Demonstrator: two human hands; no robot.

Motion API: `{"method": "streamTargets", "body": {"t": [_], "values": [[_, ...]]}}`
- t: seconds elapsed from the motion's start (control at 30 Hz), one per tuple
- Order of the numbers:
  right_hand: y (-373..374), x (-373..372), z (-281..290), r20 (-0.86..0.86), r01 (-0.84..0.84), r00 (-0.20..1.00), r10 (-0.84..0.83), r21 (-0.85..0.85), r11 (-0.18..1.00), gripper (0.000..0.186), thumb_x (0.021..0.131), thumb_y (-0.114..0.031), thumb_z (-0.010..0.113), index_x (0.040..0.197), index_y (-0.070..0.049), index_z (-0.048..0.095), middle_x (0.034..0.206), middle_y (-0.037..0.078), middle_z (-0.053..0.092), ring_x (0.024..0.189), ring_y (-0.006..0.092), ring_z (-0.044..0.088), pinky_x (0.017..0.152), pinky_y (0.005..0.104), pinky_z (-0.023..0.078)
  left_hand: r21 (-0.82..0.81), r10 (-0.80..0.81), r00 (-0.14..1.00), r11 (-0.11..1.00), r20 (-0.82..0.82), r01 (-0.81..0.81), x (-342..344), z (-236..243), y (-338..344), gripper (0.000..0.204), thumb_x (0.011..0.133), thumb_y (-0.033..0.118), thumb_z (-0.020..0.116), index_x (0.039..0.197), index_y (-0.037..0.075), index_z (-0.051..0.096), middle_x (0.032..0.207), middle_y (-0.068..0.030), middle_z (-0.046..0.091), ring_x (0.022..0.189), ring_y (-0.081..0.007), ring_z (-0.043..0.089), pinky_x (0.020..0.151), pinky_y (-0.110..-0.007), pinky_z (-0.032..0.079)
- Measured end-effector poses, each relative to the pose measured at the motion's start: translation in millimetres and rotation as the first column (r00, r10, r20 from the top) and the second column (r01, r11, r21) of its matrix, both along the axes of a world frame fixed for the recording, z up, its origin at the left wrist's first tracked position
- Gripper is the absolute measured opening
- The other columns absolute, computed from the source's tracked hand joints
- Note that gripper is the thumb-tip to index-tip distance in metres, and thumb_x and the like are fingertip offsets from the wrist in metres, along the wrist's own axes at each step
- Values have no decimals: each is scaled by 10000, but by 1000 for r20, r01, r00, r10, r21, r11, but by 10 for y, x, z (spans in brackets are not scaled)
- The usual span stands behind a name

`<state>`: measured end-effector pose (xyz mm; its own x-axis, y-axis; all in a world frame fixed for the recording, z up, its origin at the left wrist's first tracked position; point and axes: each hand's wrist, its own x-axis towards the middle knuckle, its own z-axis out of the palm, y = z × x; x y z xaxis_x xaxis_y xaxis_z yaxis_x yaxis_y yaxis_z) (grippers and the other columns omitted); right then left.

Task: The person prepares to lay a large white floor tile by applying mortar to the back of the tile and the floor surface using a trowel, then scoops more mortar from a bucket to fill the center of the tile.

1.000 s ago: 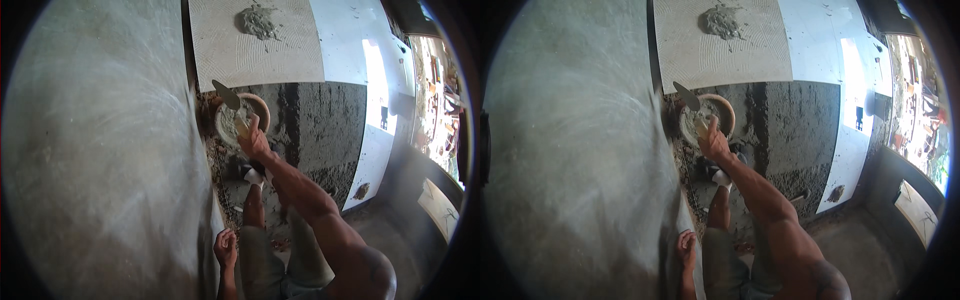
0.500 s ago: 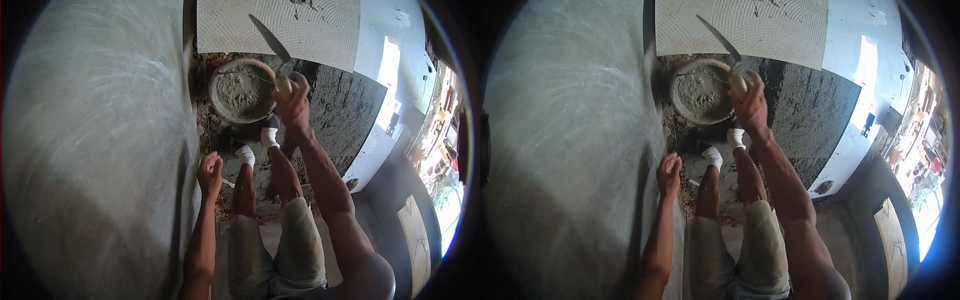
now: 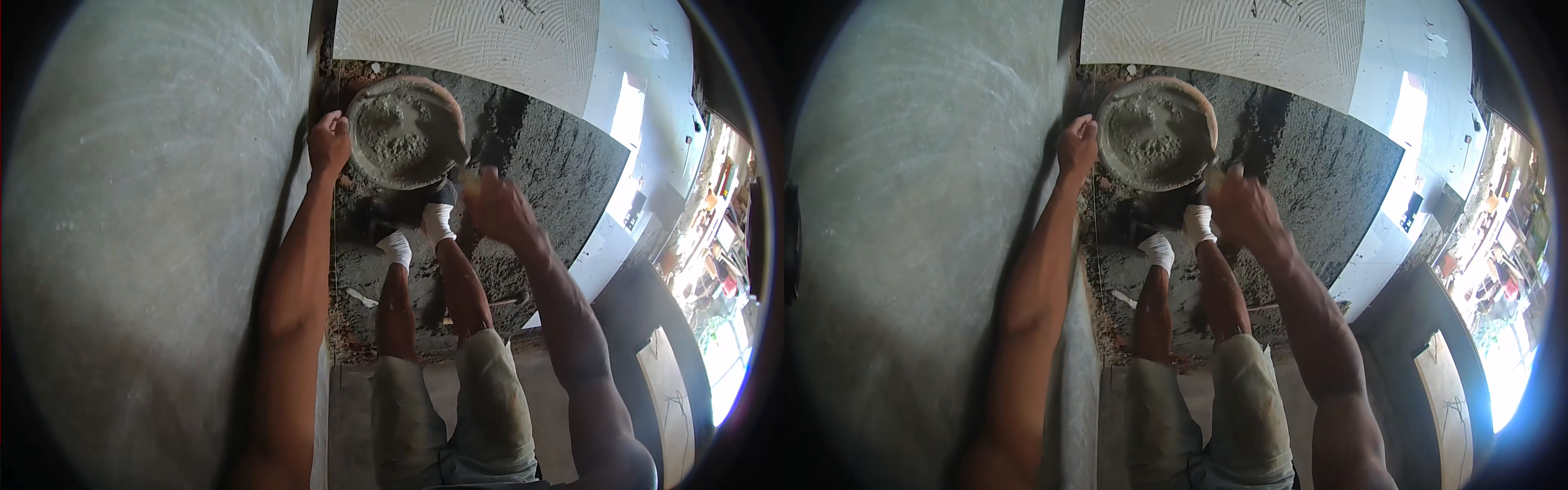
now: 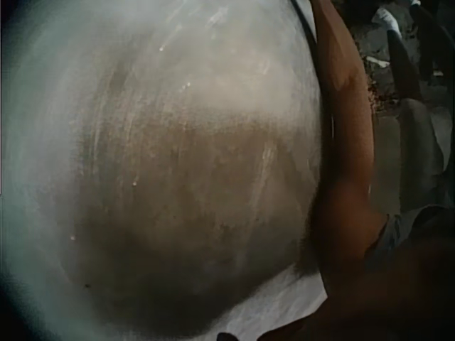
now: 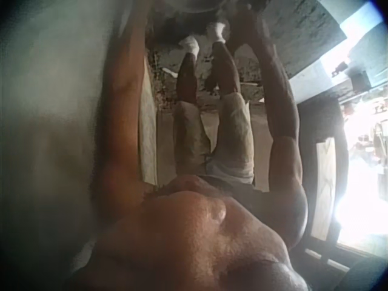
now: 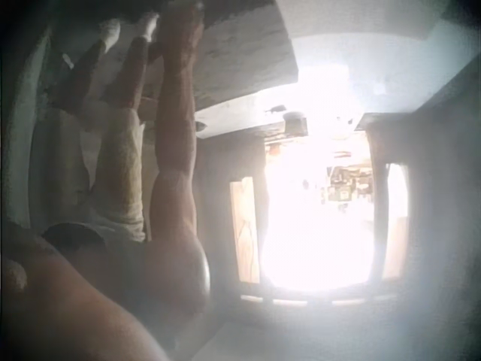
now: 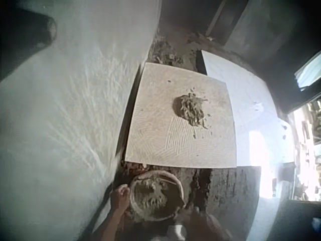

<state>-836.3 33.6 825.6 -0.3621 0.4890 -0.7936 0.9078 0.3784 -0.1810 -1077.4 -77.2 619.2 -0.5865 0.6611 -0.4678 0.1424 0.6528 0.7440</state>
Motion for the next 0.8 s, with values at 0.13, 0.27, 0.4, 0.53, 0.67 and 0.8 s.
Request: {"method": "streamTargets", "body": {"t": [0.13,0.27,0.4,0.53,0.67,0.8], "values": [[218,-392,-307,26,-34,999,31,102,994,300,903,-189,563,1000,71,675,862,246,701,820,408,708,715,460,586,2,50,991,999,123,-51,-22,-37,-76,427,952,326,555,1169,-25,663,1119,-221,699,1057,-344,678,904,-389,515],[126,-552,-614,147,-253,961,234,123,960,228,898,-162,569,929,3,722,923,209,722,887,329,729,753,391,602,-121,194,947,978,255,-168,138,240,-74,443,948,344,584,1189,-18,671,1131,-214,701,1079,-326,675,900,-374,512],[-175,-775,-728,139,-233,966,216,114,966,200,884,-141,588,953,-12,724,983,195,721,927,264,732,719,332,607,-140,229,923,971,308,-194,83,201,-224,419,929,337,626,1156,-7,697,1089,-195,718,1038,-280,686,873,-355,507],[-496,-545,-734,167,-379,921,351,187,906,194,867,-126,616,966,2,723,1004,201,714,934,259,729,697,322,606,-217,301,862,949,408,-229,162,171,-398,389,903,327,663,1085,-11,724,982,-170,730,938,-219,677,826,-340,500],[-389,-588,-1024,191,-382,918,347,199,902,196,850,-125,644,962,20,713,1027,210,697,876,269,736,681,328,608,-185,302,872,951,386,-247,352,68,-432,374,896,315,672,1044,-23,730,863,-141,719,816,-186,657,750,-345,503],[-535,-595,-980,160,-407,906,392,71,911,203,849,-127,648,966,26,711,1038,204,694,870,273,738,686,330,607,-230,356,908,924,219,-306,413,-180,-782,317,908,300,719,967,-12,711,712,-2,579,569,-92,492,533,-278,412]]}}
